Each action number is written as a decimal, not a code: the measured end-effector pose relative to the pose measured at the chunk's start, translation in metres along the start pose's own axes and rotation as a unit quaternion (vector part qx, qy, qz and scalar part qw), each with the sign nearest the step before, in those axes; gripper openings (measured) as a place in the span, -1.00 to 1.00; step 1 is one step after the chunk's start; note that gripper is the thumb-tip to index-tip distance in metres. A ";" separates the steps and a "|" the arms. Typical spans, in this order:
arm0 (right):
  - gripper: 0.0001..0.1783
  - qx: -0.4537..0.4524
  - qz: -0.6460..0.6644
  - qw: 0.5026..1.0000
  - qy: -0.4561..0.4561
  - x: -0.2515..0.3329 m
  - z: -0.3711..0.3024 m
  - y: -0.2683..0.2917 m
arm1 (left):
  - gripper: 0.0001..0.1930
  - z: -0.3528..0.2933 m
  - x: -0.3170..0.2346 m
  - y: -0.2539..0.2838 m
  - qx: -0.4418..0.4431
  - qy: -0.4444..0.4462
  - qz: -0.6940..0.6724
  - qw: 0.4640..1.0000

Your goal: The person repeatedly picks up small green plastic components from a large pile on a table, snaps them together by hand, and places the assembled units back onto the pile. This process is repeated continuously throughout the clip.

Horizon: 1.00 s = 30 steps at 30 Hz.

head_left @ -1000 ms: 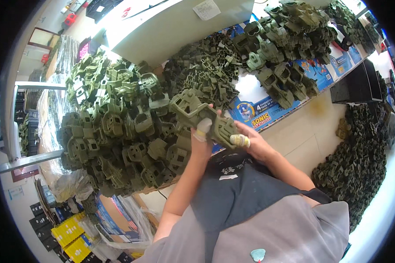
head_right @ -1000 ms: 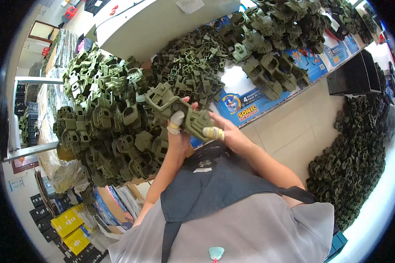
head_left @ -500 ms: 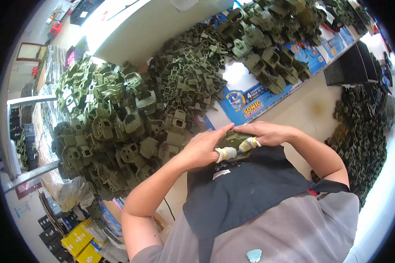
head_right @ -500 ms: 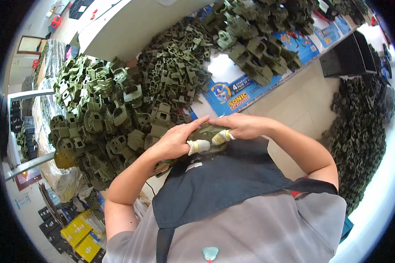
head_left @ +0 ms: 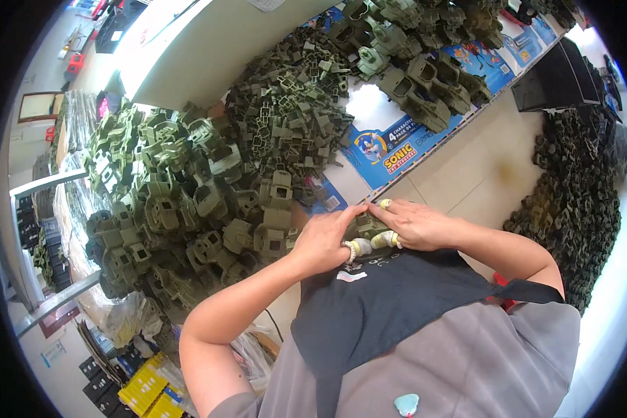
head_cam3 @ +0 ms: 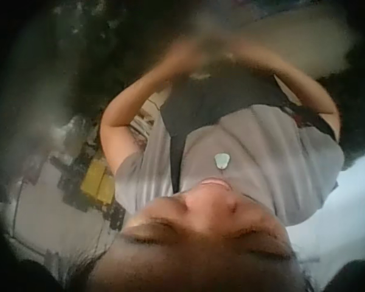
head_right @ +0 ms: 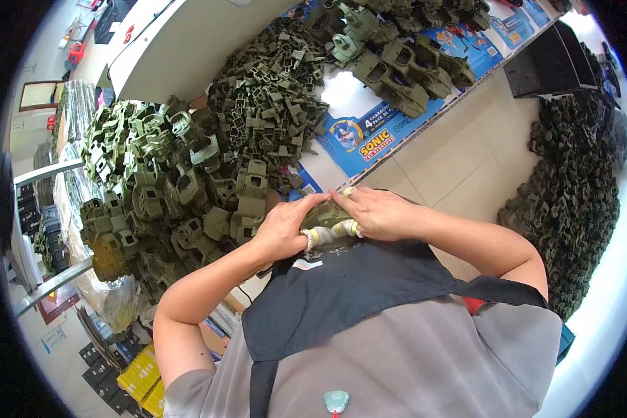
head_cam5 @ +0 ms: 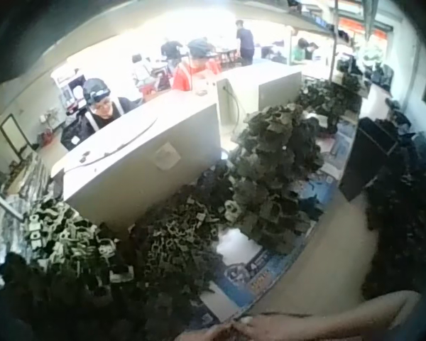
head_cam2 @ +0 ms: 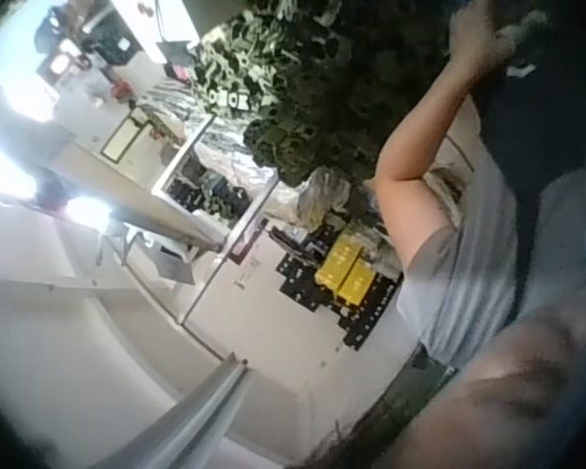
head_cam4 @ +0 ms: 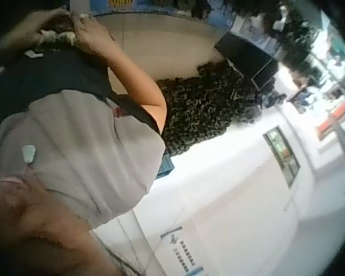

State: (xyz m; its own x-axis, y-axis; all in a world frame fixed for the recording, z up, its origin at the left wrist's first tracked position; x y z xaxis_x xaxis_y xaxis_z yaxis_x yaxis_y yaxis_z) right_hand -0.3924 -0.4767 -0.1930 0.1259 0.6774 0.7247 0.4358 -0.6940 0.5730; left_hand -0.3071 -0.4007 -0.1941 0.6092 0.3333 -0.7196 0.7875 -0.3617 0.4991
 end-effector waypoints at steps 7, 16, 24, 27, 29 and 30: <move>-0.39 0.042 0.163 0.985 -0.044 -0.023 0.013 -0.010 | -0.44 0.003 0.010 -0.001 -0.011 0.012 -0.058 0.998; -0.32 0.102 0.016 0.994 -0.021 -0.012 0.005 -0.011 | -0.38 0.009 0.005 -0.005 0.002 -0.043 0.032 0.999; -0.33 0.058 0.103 0.993 -0.017 -0.014 0.015 -0.001 | -0.38 0.004 0.011 -0.003 -0.001 -0.007 -0.032 0.999; -0.39 0.076 0.184 0.980 -0.026 -0.017 0.020 -0.004 | -0.41 0.005 0.012 -0.004 -0.009 -0.056 -0.071 0.996; -0.43 0.060 0.186 0.980 -0.046 -0.019 0.022 -0.005 | -0.41 0.004 0.016 -0.005 -0.001 -0.032 -0.067 0.997; -0.45 0.054 0.186 0.979 -0.058 -0.021 0.021 -0.007 | -0.40 0.004 0.018 -0.006 0.004 -0.021 -0.067 0.997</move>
State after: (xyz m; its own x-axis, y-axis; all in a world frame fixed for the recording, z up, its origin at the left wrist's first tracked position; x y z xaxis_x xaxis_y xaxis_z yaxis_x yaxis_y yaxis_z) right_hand -0.3791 -0.4810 -0.2204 0.3920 0.4100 0.8235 0.4311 -0.8727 0.2292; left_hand -0.3016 -0.3960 -0.2118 0.4930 0.3420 -0.8000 0.8612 -0.3224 0.3929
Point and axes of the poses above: each hand's wrist, its own z-axis towards the middle knuckle, its own y-axis out of the back of the hand, x = y × z, the point moved 8 cm from there along z, towards the middle knuckle, and after that the axes turned 9 degrees about x, right-handed, at the moved point
